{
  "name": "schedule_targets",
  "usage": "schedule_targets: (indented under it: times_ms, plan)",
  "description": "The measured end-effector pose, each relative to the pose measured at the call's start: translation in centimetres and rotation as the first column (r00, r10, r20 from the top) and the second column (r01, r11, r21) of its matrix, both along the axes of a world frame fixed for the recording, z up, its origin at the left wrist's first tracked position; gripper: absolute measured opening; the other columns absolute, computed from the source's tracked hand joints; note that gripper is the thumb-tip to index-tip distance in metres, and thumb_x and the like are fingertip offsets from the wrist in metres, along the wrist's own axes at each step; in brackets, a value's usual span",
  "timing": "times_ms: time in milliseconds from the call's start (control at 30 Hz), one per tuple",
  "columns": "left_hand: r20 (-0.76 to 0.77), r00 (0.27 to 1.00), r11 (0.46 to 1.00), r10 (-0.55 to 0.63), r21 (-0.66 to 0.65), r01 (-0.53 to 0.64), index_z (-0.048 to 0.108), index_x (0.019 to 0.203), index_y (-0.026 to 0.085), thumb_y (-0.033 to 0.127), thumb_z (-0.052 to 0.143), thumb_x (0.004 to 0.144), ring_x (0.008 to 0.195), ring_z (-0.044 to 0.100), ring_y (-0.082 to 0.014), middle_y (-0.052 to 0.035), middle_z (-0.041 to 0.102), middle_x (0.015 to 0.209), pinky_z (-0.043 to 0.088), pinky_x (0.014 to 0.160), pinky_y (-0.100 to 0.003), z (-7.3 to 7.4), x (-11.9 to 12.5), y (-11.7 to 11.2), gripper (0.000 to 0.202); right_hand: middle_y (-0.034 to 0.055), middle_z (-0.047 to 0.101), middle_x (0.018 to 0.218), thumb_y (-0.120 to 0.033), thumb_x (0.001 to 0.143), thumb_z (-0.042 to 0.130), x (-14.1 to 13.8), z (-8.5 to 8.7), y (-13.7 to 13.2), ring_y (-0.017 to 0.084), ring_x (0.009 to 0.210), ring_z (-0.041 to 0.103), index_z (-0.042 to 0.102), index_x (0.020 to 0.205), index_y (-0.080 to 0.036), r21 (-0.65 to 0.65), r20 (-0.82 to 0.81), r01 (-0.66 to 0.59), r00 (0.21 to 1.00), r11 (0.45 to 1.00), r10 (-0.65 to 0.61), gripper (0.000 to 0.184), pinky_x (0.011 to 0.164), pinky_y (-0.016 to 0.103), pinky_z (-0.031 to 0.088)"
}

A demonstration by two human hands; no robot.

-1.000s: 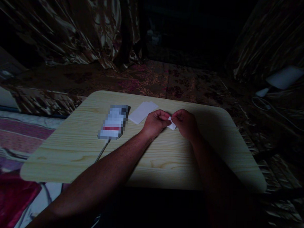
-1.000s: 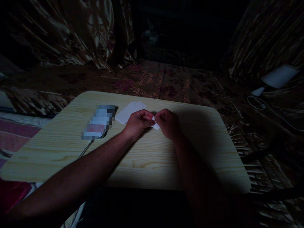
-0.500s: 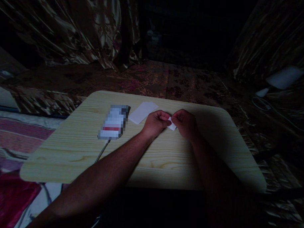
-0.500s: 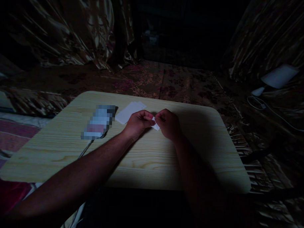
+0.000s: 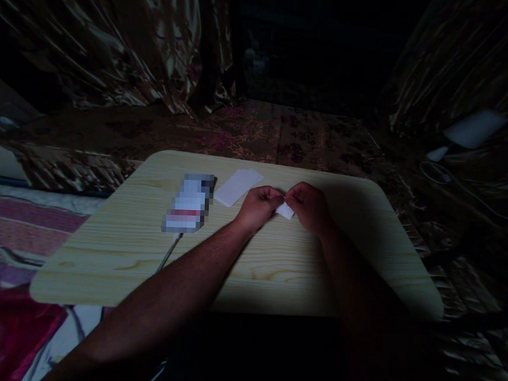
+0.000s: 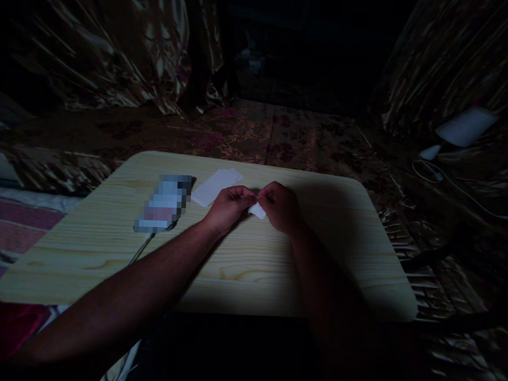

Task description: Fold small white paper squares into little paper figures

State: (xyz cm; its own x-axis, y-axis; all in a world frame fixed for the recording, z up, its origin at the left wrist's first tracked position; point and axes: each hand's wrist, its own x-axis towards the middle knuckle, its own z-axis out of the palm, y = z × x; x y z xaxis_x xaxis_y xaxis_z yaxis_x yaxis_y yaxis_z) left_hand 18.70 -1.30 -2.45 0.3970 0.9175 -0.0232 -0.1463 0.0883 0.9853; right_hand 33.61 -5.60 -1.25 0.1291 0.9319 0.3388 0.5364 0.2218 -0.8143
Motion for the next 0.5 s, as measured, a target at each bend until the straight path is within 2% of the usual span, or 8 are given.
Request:
schedule_targets:
  times_ms: [167, 300, 367, 500]
  plan:
    - [0.006, 1.000, 0.999, 0.024, 0.048, -0.024, 0.061, 0.071, 0.015, 0.029, 0.069, 0.070, 0.045, 0.044, -0.0080, 0.0020, 0.056, 0.054, 0.031, 0.044, -0.021, -0.09, 0.14, -0.21, 0.016, 0.0002, 0.065, 0.070, -0.029, 0.075, 0.063, -0.16, -0.07, 0.06, 0.015, 0.063, 0.061, 0.061, 0.082, -0.019, -0.004, -0.115, -0.003, 0.993, 1.000, 0.002, 0.012, 0.057, 0.026, 0.046]
    - [0.019, 0.995, 0.991, 0.099, 0.085, -0.101, 0.062, 0.074, 0.015, 0.031, 0.067, 0.074, 0.046, 0.044, -0.0080, 0.0026, 0.054, 0.054, 0.032, 0.045, -0.021, 0.29, 0.22, -0.38, 0.017, -0.0006, 0.067, 0.068, -0.030, 0.072, 0.066, -0.36, -0.21, 0.20, 0.016, 0.058, 0.062, 0.059, 0.087, -0.020, -0.112, -0.271, -0.038, 0.963, 0.993, 0.007, 0.020, 0.053, 0.026, 0.046]
    - [0.039, 0.990, 0.987, 0.137, 0.074, -0.140, 0.062, 0.074, 0.015, 0.030, 0.067, 0.073, 0.047, 0.044, -0.0077, 0.0029, 0.055, 0.055, 0.033, 0.047, -0.021, 0.46, 0.23, -0.37, 0.016, -0.0014, 0.065, 0.062, -0.029, 0.071, 0.065, -0.54, -0.12, 0.13, 0.016, 0.054, 0.062, 0.059, 0.083, -0.019, -0.178, -0.268, -0.058, 0.963, 0.982, 0.008, 0.017, 0.051, 0.025, 0.045]
    - [0.057, 0.983, 0.980, 0.174, 0.090, -0.179, 0.062, 0.074, 0.015, 0.030, 0.068, 0.072, 0.052, 0.048, -0.0081, 0.0016, 0.058, 0.060, 0.037, 0.051, -0.021, 0.46, 0.21, -0.28, 0.016, -0.0018, 0.062, 0.056, -0.027, 0.071, 0.061, -0.98, 0.25, -0.13, 0.014, 0.052, 0.059, 0.060, 0.073, -0.018, -0.221, -0.143, -0.027, 0.990, 0.975, -0.005, 0.009, 0.049, 0.023, 0.041]
